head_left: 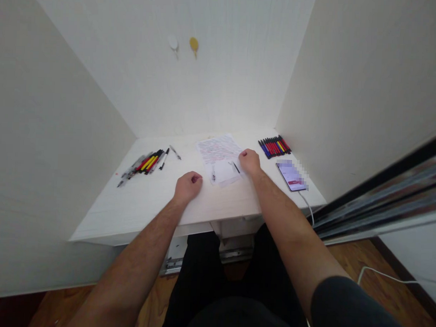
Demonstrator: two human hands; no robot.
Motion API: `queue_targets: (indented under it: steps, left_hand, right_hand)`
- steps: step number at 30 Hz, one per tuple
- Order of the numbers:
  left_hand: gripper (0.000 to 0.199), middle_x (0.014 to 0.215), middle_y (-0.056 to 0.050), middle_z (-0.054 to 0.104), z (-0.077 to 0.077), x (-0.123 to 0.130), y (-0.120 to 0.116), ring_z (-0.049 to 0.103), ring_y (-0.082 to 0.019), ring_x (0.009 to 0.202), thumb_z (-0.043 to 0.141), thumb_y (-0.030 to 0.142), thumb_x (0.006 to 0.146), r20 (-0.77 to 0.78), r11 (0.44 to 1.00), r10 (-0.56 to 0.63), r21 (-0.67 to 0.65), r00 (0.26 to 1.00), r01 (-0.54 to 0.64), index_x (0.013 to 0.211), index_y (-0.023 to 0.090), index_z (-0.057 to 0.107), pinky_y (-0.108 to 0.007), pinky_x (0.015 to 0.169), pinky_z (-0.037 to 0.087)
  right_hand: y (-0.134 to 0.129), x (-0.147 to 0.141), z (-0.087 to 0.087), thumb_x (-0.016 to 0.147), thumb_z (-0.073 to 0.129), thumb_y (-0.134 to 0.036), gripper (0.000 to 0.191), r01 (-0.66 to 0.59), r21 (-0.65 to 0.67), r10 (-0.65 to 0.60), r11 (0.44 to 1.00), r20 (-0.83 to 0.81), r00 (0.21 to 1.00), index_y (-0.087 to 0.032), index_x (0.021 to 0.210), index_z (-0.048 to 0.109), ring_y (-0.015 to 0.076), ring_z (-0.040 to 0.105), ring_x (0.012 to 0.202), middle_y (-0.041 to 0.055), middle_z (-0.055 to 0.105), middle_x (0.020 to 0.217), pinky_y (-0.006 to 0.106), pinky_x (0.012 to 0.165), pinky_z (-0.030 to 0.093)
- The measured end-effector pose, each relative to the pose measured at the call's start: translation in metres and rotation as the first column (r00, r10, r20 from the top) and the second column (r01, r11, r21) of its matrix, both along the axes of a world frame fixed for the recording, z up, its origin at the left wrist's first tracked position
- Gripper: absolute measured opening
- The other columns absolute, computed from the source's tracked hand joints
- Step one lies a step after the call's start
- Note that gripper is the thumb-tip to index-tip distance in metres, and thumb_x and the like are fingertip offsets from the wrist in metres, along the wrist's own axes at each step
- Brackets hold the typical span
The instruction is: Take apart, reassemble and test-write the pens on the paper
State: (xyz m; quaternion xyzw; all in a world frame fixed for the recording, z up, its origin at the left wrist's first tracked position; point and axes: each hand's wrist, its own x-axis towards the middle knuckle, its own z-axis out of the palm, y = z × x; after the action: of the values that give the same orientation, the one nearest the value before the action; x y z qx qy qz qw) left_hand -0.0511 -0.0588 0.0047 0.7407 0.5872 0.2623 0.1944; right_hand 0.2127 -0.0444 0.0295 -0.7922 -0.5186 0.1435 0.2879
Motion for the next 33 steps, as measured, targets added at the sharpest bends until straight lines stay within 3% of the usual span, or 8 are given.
queue_targets:
  steps: [4,7,11,15,20,26,30,33]
  left_hand:
    - [0.019,0.081,-0.003,0.072,-0.001,0.003,0.003,0.063,-0.018,0.075,0.055,0.031,0.078,0.008,0.999,0.044,-0.025,0.999,-0.044,0.084,0.02,0.069,-0.029,0.074,0.048]
    - [0.017,0.08,-0.003,0.072,0.004,0.007,0.008,0.064,-0.018,0.075,0.057,0.03,0.078,-0.005,0.996,0.071,-0.045,0.997,-0.071,0.083,0.019,0.069,-0.029,0.072,0.047]
    - [0.015,0.083,-0.003,0.073,0.018,0.017,0.023,0.064,-0.018,0.078,0.057,0.026,0.078,-0.048,0.995,0.085,-0.042,0.995,-0.087,0.084,0.019,0.069,-0.028,0.073,0.047]
    - [0.013,0.084,-0.004,0.073,0.03,0.035,0.04,0.065,-0.019,0.079,0.061,0.029,0.077,-0.138,0.999,0.027,-0.039,0.99,-0.032,0.08,0.019,0.068,-0.029,0.073,0.047]
    - [0.029,0.086,-0.005,0.073,0.027,0.058,0.048,0.065,-0.02,0.075,0.072,0.04,0.07,-0.227,0.996,-0.045,-0.087,0.973,0.025,0.09,0.019,0.067,-0.029,0.067,0.046]
    - [0.035,0.079,-0.003,0.072,0.015,0.062,0.047,0.063,-0.017,0.062,0.071,0.026,0.07,-0.161,0.99,-0.057,-0.14,0.985,0.034,0.104,0.02,0.063,-0.028,0.061,0.045]
    - [0.03,0.085,-0.004,0.072,0.02,0.063,0.048,0.064,-0.019,0.074,0.069,0.02,0.069,-0.097,0.99,-0.064,-0.134,0.993,0.051,0.099,0.019,0.068,-0.029,0.07,0.048]
    - [0.027,0.085,-0.004,0.071,0.022,0.062,0.051,0.063,-0.018,0.074,0.066,0.017,0.069,0.051,0.987,-0.07,-0.139,0.996,0.076,0.095,0.017,0.071,-0.029,0.072,0.048]
  right_hand:
    - [0.013,0.006,-0.016,0.085,0.049,-0.023,0.022,-0.033,0.022,0.033,0.999,-0.01,0.999,-0.021,0.092,0.07,0.0206,0.066,0.093,0.0075,0.074,0.099,0.027,0.083,0.047]
    - [0.014,0.012,-0.024,0.084,0.052,-0.025,0.02,-0.141,0.07,0.139,0.988,0.029,0.99,-0.02,0.089,0.071,0.0198,0.065,0.09,0.0065,0.074,0.096,0.027,0.082,0.047]
    - [0.016,0.018,-0.021,0.081,0.054,-0.022,0.017,-0.226,0.058,0.223,0.972,0.057,0.973,-0.018,0.085,0.071,0.0197,0.065,0.088,0.0065,0.074,0.094,0.027,0.082,0.047]
    - [0.017,0.02,-0.016,0.078,0.058,-0.02,0.014,-0.265,0.046,0.262,0.963,0.062,0.963,-0.018,0.084,0.071,0.0189,0.065,0.086,0.007,0.073,0.091,0.026,0.08,0.046]
    - [0.013,0.019,-0.015,0.07,0.069,-0.019,0.014,-0.347,-0.068,0.352,0.935,0.09,0.932,-0.019,0.084,0.07,0.0195,0.065,0.083,0.007,0.073,0.09,0.026,0.072,0.046]
    - [0.007,0.013,-0.011,0.069,0.069,-0.021,0.024,-0.309,-0.144,0.333,0.94,0.203,0.921,-0.019,0.093,0.07,0.022,0.065,0.087,0.0101,0.073,0.096,0.029,0.073,0.047]
    - [0.005,0.012,-0.009,0.07,0.068,-0.02,0.027,-0.226,-0.19,0.27,0.955,0.254,0.929,-0.018,0.097,0.071,0.0254,0.067,0.092,0.0135,0.073,0.099,0.032,0.079,0.049]
    - [0.007,0.011,-0.007,0.07,0.068,-0.018,0.027,-0.195,-0.234,0.259,0.952,0.287,0.922,-0.016,0.096,0.072,0.0276,0.068,0.092,0.016,0.073,0.099,0.035,0.08,0.051]
